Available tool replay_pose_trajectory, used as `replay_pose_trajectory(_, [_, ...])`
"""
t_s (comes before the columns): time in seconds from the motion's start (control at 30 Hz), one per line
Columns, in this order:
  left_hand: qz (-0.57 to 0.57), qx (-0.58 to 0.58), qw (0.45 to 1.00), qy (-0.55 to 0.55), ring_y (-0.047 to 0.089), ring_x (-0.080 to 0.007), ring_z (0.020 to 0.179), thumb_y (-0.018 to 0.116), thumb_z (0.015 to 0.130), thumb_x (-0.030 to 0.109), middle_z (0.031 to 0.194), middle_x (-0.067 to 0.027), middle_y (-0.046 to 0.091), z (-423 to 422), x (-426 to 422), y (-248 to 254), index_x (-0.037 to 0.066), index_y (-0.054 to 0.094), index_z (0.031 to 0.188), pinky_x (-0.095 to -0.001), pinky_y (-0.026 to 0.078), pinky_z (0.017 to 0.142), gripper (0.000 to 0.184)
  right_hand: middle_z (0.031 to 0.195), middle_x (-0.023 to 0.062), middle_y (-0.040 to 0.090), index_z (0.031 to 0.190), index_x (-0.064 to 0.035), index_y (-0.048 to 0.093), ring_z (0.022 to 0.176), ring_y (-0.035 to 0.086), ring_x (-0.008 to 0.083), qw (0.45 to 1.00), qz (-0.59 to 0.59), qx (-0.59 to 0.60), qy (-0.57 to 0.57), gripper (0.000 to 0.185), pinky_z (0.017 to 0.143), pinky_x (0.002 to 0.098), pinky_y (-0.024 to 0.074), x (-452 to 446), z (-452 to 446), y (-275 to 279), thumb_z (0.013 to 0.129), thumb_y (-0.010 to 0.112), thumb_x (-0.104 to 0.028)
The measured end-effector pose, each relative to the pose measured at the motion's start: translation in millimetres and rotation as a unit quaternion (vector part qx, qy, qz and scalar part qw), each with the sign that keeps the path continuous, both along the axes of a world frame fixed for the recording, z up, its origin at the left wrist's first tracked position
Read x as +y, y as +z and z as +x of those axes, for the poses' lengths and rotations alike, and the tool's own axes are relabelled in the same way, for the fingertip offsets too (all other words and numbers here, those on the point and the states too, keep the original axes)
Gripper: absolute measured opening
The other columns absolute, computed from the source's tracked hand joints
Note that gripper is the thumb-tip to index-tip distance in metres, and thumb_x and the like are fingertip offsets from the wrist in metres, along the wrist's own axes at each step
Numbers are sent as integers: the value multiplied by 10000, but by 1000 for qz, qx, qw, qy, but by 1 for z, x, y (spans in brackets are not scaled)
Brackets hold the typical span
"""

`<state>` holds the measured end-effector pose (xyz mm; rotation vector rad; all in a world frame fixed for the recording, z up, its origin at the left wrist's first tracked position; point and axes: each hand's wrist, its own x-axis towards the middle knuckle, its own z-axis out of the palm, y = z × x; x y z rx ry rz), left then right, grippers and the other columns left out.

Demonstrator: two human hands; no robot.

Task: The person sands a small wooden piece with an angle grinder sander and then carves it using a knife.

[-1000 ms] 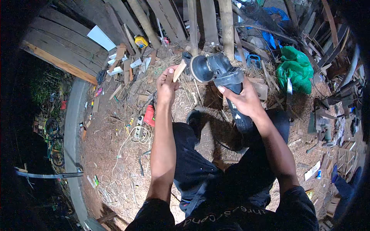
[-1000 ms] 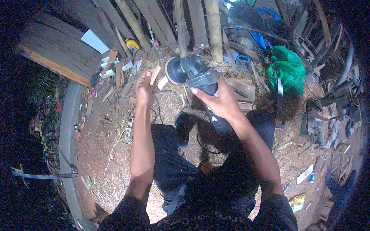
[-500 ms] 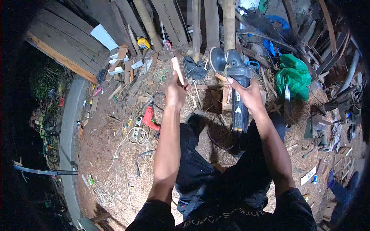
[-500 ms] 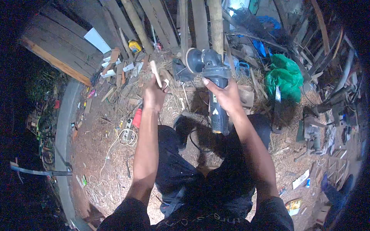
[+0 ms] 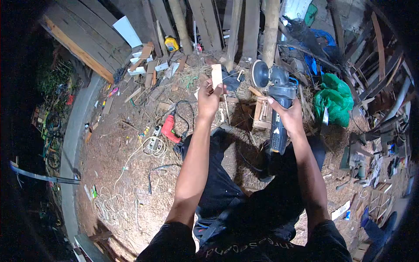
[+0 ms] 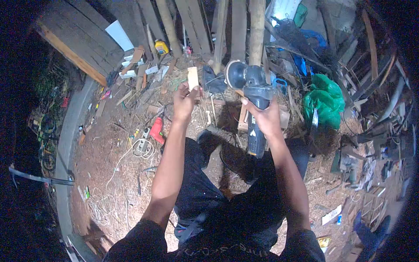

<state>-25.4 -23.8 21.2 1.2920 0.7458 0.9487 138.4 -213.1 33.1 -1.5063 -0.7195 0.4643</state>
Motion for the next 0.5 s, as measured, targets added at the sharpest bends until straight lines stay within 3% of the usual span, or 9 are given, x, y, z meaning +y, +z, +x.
replay_pose_trajectory(0.1, [39,34,998,-30,641,-142,843,589,910,44,977,-57,682,-3,4,-8,19,594,1130,-276,494,705,221,1033,100,682,1137,17,568,892,658,149,1000,18,16,1,472,846,296,515,2,1,-5,776,820,-151])
replay_pose_trajectory(0.3, [-16,3,999,-43,644,-155,823,513,955,-12,993,-92,676,-3,-3,2,-24,572,1147,-289,553,716,201,1031,99,685,1118,15,573,925,653,160,999,26,-36,-14,467,870,306,503,3,-1,-5,759,830,-138])
replay_pose_trajectory(0.43, [-31,-10,999,-14,629,-161,780,560,930,62,898,-97,651,-3,-3,-3,-36,556,1022,-307,517,667,135,1010,96,690,1135,12,587,923,642,170,999,42,-3,6,484,881,320,483,3,-9,14,764,826,-186])
replay_pose_trajectory(0.47, [-31,-31,999,-6,588,-149,705,597,905,110,822,-76,623,-1,0,-11,-17,555,972,-311,480,640,150,1010,99,689,1140,11,590,928,641,176,1000,24,14,-13,490,882,325,481,3,-10,22,766,823,-203])
replay_pose_trajectory(0.5, [9,37,999,-15,542,-126,662,649,873,143,782,-48,603,-4,-3,-12,4,566,969,-292,460,643,188,1010,101,689,1145,11,593,932,640,183,999,6,31,-32,497,882,329,479,5,-9,26,768,819,-219])
